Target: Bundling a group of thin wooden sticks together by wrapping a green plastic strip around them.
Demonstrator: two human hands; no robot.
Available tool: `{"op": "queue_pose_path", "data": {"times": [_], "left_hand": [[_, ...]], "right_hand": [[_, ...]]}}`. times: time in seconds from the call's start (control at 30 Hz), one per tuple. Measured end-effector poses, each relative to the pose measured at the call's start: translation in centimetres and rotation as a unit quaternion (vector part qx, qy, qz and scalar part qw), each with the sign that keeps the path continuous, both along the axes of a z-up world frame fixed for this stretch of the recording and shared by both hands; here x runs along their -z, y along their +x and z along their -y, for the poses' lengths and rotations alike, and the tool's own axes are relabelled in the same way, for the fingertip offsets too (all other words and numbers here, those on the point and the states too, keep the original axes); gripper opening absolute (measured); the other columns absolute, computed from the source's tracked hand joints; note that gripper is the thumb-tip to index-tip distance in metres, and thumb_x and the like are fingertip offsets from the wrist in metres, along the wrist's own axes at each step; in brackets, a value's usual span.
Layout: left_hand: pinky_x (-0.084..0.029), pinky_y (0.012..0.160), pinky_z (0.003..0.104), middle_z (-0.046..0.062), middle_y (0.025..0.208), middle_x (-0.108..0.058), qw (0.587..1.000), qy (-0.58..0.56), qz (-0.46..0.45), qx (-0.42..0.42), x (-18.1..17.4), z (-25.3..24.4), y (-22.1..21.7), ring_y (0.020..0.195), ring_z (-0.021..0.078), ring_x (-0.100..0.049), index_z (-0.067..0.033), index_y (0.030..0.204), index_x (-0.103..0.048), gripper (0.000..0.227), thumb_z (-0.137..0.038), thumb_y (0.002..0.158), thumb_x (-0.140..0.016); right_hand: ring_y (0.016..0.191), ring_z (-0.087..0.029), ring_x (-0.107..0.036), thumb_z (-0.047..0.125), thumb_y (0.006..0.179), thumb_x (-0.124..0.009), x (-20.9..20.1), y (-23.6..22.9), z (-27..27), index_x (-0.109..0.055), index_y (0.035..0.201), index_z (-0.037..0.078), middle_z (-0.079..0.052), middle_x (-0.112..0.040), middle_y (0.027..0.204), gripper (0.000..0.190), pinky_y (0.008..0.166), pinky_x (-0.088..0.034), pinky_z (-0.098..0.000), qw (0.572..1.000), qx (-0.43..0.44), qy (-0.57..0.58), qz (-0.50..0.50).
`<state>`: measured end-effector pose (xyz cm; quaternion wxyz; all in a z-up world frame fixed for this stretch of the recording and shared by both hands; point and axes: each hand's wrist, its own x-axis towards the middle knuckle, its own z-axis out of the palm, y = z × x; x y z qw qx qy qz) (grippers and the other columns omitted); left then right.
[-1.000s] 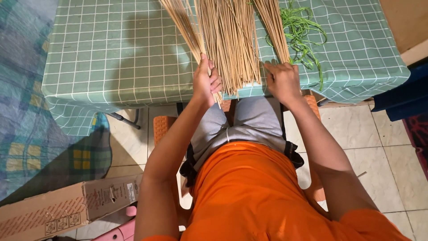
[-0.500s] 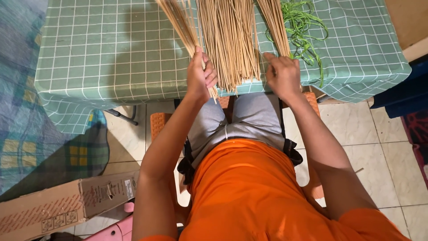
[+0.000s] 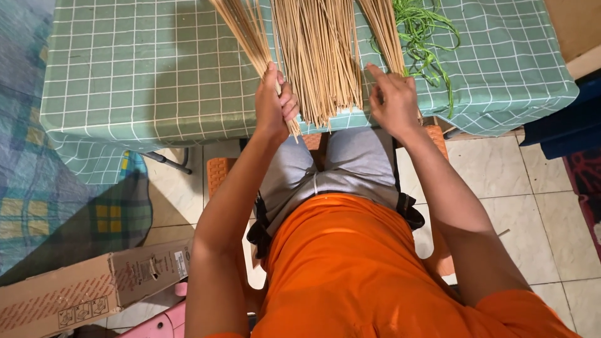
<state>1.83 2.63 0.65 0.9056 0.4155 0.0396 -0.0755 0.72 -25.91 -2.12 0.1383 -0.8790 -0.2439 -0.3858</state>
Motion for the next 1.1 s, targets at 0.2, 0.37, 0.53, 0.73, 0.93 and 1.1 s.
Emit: {"op": "queue_pose_path", "data": {"times": [0.2,0.37,0.53,0.73,0.93,1.1], "left_hand": [[-0.020,0.033,0.025,-0.004,0.050,-0.036,0.998,0.010,-0.049,-0.041,-3.6,0.5,-1.7,0.038,0.0076,-0.026,-0.0126,0.084,-0.045,0.031,-0.036,0.104,-0.050],[-0.022,0.030,0.024,-0.005,0.052,-0.030,0.999,0.004,-0.023,-0.023,-0.4,0.4,-0.1,0.036,0.0091,-0.025,-0.0154,0.087,-0.044,0.031,-0.041,0.104,-0.049],[-0.024,0.027,0.023,-0.006,0.053,-0.028,1.000,0.006,0.000,-0.001,0.8,0.5,-0.1,0.034,0.0096,-0.026,-0.0186,0.091,-0.042,0.033,-0.049,0.104,-0.048],[-0.025,0.028,0.023,-0.005,0.054,-0.025,1.000,0.002,-0.001,-0.002,1.1,0.4,0.1,0.035,0.0103,-0.026,-0.0188,0.090,-0.042,0.032,-0.046,0.103,-0.052],[-0.025,0.027,0.023,-0.005,0.052,-0.024,1.000,-0.014,-0.005,-0.006,1.5,0.5,0.2,0.034,0.0098,-0.025,-0.0197,0.089,-0.043,0.030,-0.044,0.102,-0.053],[-0.025,0.026,0.023,-0.004,0.052,-0.024,1.000,-0.016,-0.019,-0.001,2.1,0.8,0.4,0.034,0.0096,-0.026,-0.0202,0.088,-0.043,0.028,-0.041,0.101,-0.056]], "right_hand": [[0.089,-0.018,-0.052,-0.016,0.090,-0.068,1.4,0.8,0.6,-0.056,0.151,0.007,-0.004,-0.064,0.096,0.067,0.080,-0.037,-0.0304,0.999,-0.032,0.038,0.001],[0.080,-0.020,-0.054,-0.019,0.084,-0.066,0.8,1.1,0.8,-0.066,0.144,0.006,-0.002,-0.053,0.090,0.065,0.074,-0.039,-0.0306,0.996,-0.057,0.057,0.030],[0.071,-0.021,-0.060,-0.014,0.083,-0.070,0.2,0.4,0.4,-0.076,0.136,0.007,0.001,-0.050,0.084,0.057,0.073,-0.043,-0.0301,0.995,-0.059,0.067,0.044],[0.072,-0.024,-0.061,-0.014,0.080,-0.072,0.7,0.5,-0.2,-0.076,0.132,0.007,-0.002,-0.053,0.086,0.057,0.074,-0.045,-0.0333,0.995,-0.067,0.063,0.040],[0.069,-0.023,-0.061,-0.016,0.083,-0.070,0.1,0.4,-0.4,-0.076,0.130,0.004,0.000,-0.051,0.080,0.053,0.073,-0.045,-0.0323,0.994,-0.090,0.061,0.022],[0.073,-0.024,-0.063,-0.017,0.082,-0.070,0.0,0.3,-0.2,-0.077,0.128,0.003,0.000,-0.050,0.079,0.051,0.075,-0.046,-0.0328,0.993,-0.095,0.060,0.027]]}}
